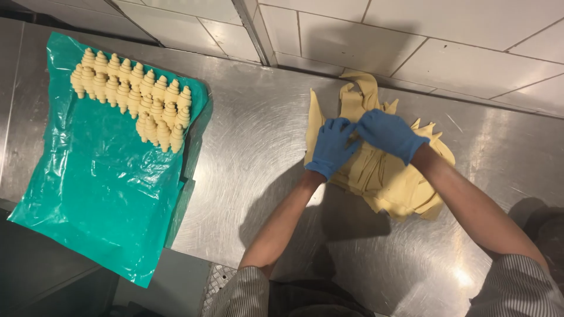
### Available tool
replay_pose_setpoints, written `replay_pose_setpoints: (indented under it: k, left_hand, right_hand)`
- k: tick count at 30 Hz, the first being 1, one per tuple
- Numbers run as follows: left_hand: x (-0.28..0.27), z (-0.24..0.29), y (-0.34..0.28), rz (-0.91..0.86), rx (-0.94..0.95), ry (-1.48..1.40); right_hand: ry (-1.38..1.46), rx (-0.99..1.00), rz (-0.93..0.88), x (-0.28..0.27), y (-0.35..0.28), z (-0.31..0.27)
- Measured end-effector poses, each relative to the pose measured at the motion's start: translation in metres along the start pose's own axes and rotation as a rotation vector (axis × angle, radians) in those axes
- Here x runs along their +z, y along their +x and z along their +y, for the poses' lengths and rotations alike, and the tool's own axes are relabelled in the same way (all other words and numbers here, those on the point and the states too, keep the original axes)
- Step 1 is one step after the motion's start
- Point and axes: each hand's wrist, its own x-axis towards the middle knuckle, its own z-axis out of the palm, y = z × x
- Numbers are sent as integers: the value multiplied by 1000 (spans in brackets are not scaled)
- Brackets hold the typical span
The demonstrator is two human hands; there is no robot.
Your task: Rolling triangular pieces of dough into croissant shapes and placing them on a tray.
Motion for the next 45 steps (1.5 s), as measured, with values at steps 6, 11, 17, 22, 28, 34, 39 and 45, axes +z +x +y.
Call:
replay_pose_setpoints:
  k: [6,11,17,22,28,34,39,45]
  left_hand:
    - [2,-33,39,23,-34,-26]
    - [-67,-18,96,-49,106,-197]
    - [-192,51,86,-167,55,-272]
    - [-257,89,-3,-161,90,-541]
    - [-261,97,-64,-167,64,-563]
    - [-228,47,-176,-158,-403,-839]
    - [-205,55,-252,138,-680,-1426]
    - [-174,33,-317,339,-736,-1467]
  right_hand:
    - [689,165,49,-59,20,-5]
    - [638,116,364,-68,20,0]
    - [736,84,488,-151,4,-69]
    - [672,-28,454,-190,-32,-159]
    - [616,28,49,-214,-37,-242]
    - [688,429,779,-17,-125,-284]
    - [2251,1082,-162,60,-147,-378]
    - [2504,743,248,94,-74,-351]
